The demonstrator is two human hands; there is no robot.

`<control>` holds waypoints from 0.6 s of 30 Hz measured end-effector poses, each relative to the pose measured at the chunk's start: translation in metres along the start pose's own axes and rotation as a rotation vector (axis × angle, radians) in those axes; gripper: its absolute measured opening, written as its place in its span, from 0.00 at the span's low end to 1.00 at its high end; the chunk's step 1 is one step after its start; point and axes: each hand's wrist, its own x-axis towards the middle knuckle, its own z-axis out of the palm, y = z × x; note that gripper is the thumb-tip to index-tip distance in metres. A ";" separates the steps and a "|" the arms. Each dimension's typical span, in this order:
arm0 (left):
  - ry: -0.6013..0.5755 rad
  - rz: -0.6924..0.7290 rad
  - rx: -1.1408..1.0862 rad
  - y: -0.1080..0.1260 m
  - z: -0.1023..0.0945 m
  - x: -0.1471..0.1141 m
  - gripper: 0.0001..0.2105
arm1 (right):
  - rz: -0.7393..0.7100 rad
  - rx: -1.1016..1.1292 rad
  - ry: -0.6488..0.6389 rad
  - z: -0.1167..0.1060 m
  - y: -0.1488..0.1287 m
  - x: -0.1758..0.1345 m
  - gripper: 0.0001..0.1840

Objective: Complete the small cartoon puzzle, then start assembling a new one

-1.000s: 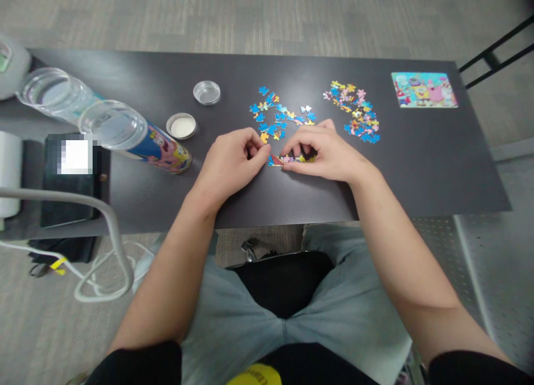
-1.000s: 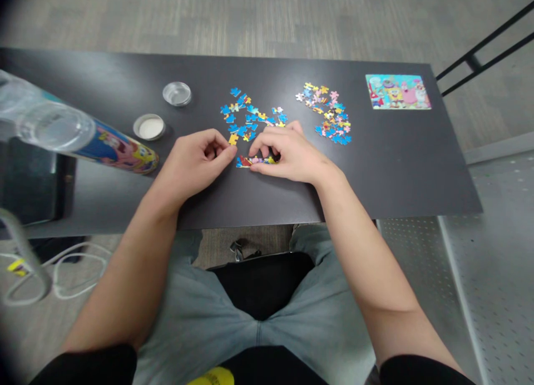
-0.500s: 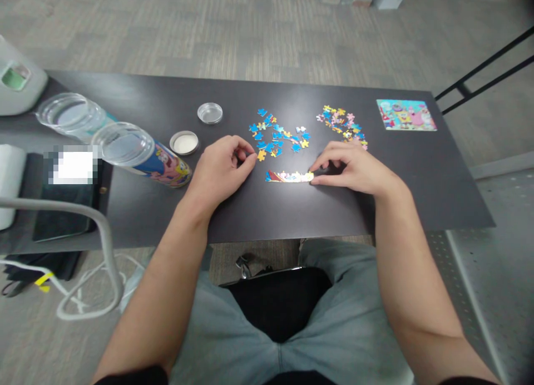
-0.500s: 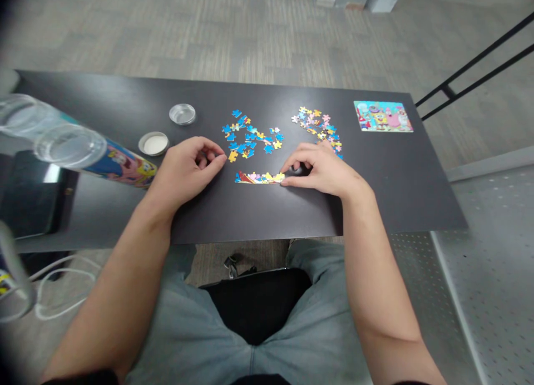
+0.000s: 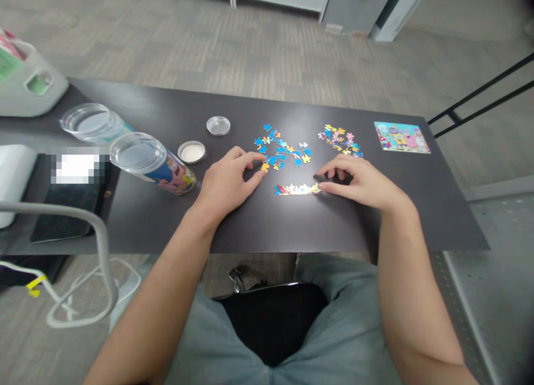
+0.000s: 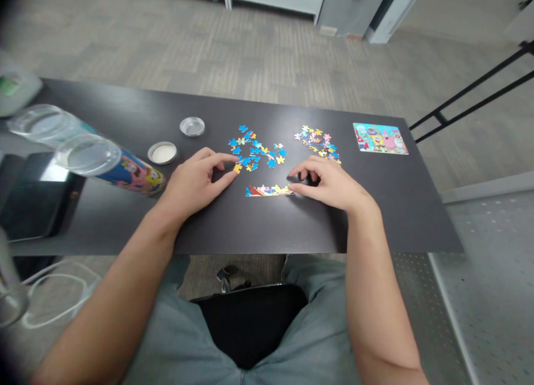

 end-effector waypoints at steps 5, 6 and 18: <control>-0.040 -0.012 0.061 0.002 -0.001 0.003 0.17 | 0.012 -0.038 0.005 0.004 -0.019 0.009 0.13; -0.047 -0.015 0.067 0.002 -0.001 0.003 0.18 | 0.001 -0.041 0.006 0.006 -0.022 0.012 0.13; -0.038 0.016 0.189 0.001 -0.002 0.011 0.27 | -0.048 -0.063 0.101 0.032 -0.006 0.028 0.11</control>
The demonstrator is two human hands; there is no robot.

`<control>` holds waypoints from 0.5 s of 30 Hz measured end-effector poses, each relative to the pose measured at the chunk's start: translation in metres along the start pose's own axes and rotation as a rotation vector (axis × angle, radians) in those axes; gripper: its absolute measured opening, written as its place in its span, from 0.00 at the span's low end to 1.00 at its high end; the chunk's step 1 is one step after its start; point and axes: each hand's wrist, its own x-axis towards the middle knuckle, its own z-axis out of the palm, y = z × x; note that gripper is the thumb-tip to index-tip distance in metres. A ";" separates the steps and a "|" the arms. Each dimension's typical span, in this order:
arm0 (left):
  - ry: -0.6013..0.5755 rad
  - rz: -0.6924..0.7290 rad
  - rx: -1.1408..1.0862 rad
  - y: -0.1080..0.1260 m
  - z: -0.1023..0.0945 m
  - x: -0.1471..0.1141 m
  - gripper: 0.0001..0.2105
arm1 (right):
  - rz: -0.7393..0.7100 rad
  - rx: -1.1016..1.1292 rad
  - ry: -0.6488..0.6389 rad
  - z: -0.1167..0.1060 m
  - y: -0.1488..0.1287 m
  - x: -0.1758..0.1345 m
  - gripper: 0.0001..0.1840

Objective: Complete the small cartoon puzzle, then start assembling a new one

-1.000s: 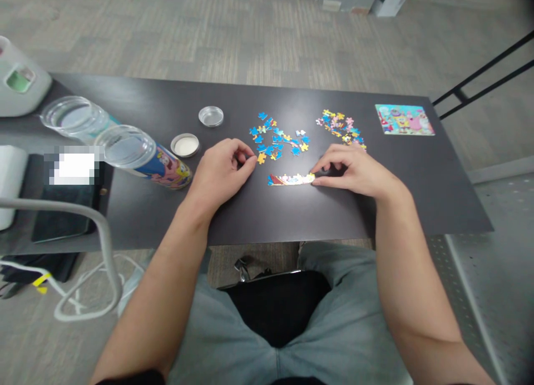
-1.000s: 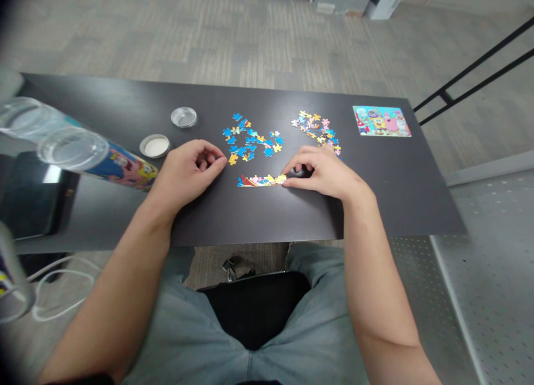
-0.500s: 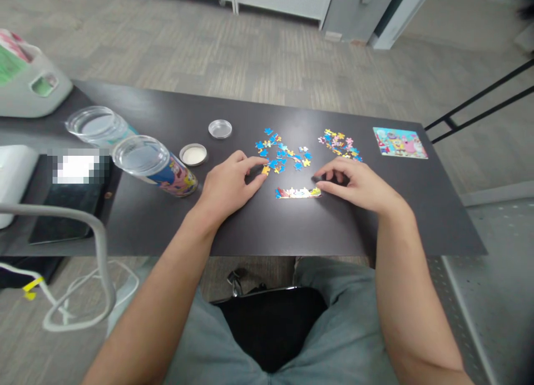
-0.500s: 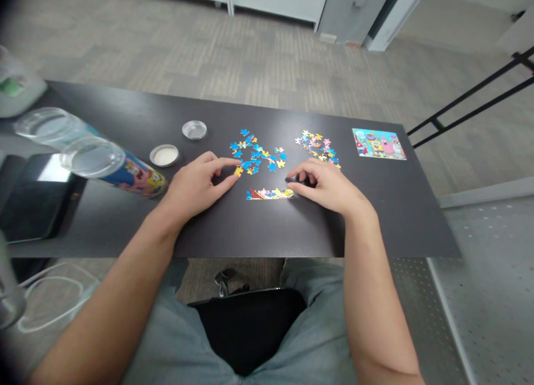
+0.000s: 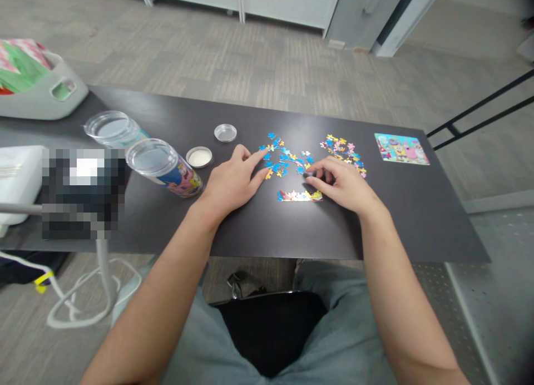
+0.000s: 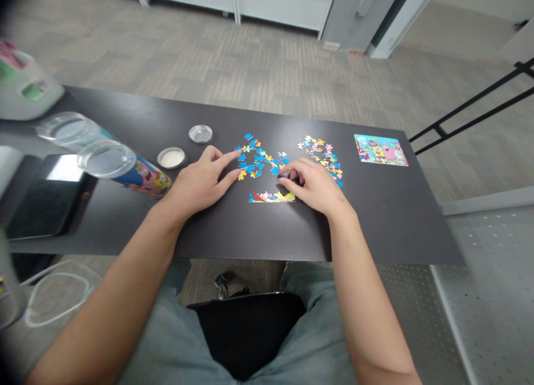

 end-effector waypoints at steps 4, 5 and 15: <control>0.003 -0.005 0.088 0.007 -0.002 -0.002 0.24 | -0.008 0.006 0.034 0.005 0.004 -0.001 0.14; 0.010 -0.015 0.082 0.007 -0.003 -0.002 0.23 | -0.009 0.011 0.033 0.006 0.005 -0.002 0.13; 0.095 -0.058 -0.060 -0.014 -0.003 0.003 0.19 | -0.011 0.040 0.037 0.008 0.009 -0.002 0.12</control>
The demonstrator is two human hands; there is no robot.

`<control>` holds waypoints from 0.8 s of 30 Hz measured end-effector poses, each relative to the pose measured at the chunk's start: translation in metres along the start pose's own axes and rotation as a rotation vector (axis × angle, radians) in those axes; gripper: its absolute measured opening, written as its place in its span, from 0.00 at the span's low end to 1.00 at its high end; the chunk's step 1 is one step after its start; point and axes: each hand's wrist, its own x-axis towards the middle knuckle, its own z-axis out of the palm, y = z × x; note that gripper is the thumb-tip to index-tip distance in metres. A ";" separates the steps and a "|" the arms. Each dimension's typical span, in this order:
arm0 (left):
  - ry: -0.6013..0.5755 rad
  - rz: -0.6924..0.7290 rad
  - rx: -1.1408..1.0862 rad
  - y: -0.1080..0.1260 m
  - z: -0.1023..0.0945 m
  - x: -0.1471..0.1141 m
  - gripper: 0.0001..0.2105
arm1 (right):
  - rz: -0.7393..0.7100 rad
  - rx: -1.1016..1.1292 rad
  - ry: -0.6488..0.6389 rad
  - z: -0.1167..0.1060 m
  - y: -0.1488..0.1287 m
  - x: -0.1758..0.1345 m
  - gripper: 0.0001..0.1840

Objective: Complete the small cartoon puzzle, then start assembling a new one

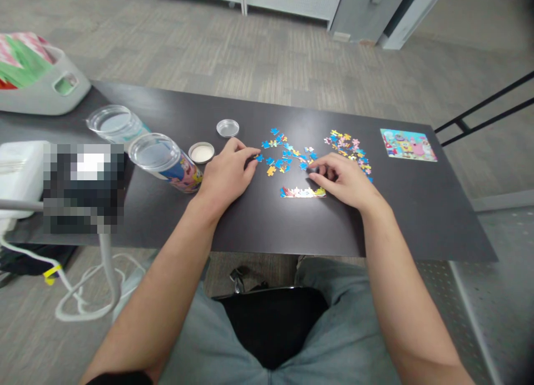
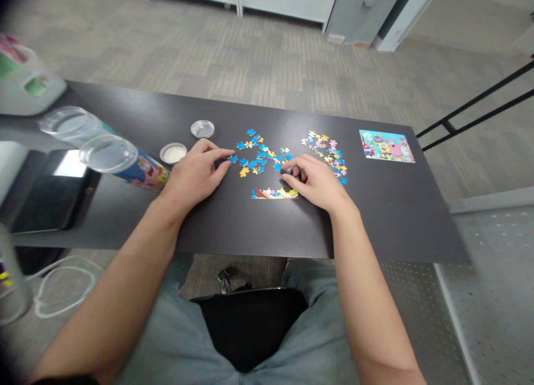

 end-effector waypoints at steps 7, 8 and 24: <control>-0.018 -0.006 -0.197 -0.005 -0.001 0.000 0.08 | 0.023 -0.008 -0.008 -0.002 -0.001 -0.001 0.13; -0.024 -0.005 -0.224 -0.006 -0.002 -0.001 0.07 | 0.022 -0.008 -0.008 -0.002 0.000 -0.001 0.12; -0.232 0.069 -0.478 -0.008 -0.015 -0.021 0.11 | 0.034 -0.038 0.013 0.000 -0.002 -0.001 0.12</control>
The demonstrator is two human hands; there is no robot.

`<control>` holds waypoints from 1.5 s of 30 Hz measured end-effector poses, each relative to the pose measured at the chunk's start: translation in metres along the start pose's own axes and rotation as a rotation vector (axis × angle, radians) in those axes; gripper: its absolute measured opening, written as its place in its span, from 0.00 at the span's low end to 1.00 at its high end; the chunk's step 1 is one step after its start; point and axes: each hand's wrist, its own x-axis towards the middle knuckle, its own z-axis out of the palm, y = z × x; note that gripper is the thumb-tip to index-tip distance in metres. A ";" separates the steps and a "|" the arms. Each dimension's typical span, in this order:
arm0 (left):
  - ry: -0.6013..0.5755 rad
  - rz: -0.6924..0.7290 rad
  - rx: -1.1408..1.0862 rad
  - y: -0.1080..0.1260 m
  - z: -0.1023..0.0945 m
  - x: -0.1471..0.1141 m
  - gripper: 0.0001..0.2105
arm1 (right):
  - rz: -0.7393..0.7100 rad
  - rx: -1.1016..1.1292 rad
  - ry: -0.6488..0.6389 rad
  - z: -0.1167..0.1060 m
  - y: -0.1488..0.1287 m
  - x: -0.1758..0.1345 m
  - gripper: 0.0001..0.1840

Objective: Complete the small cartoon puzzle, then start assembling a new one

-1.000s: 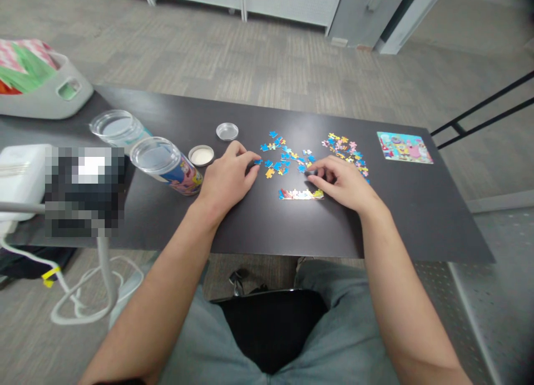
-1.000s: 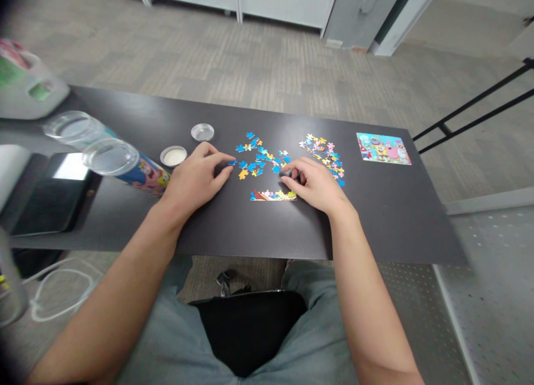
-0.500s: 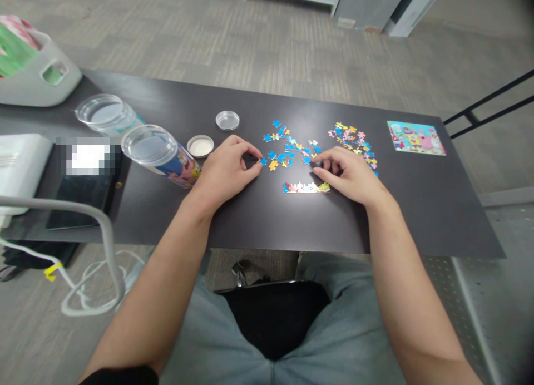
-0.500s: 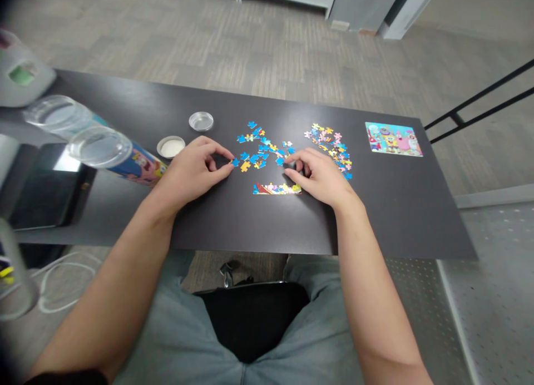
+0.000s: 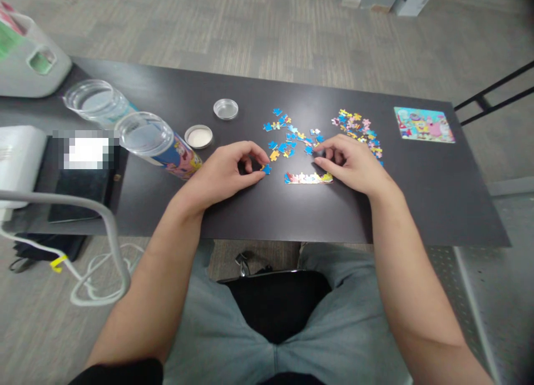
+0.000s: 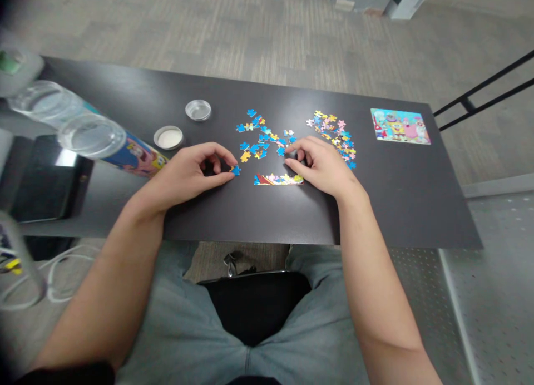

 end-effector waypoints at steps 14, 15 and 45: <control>-0.085 0.091 0.034 0.013 0.020 0.004 0.07 | -0.160 -0.032 -0.180 0.004 -0.047 0.001 0.11; -0.088 0.089 0.034 0.013 0.020 0.004 0.08 | -0.166 -0.033 -0.212 0.004 -0.049 0.002 0.10; 0.166 0.203 0.492 -0.005 0.023 0.006 0.16 | -0.241 -0.049 -0.265 0.006 -0.031 0.002 0.13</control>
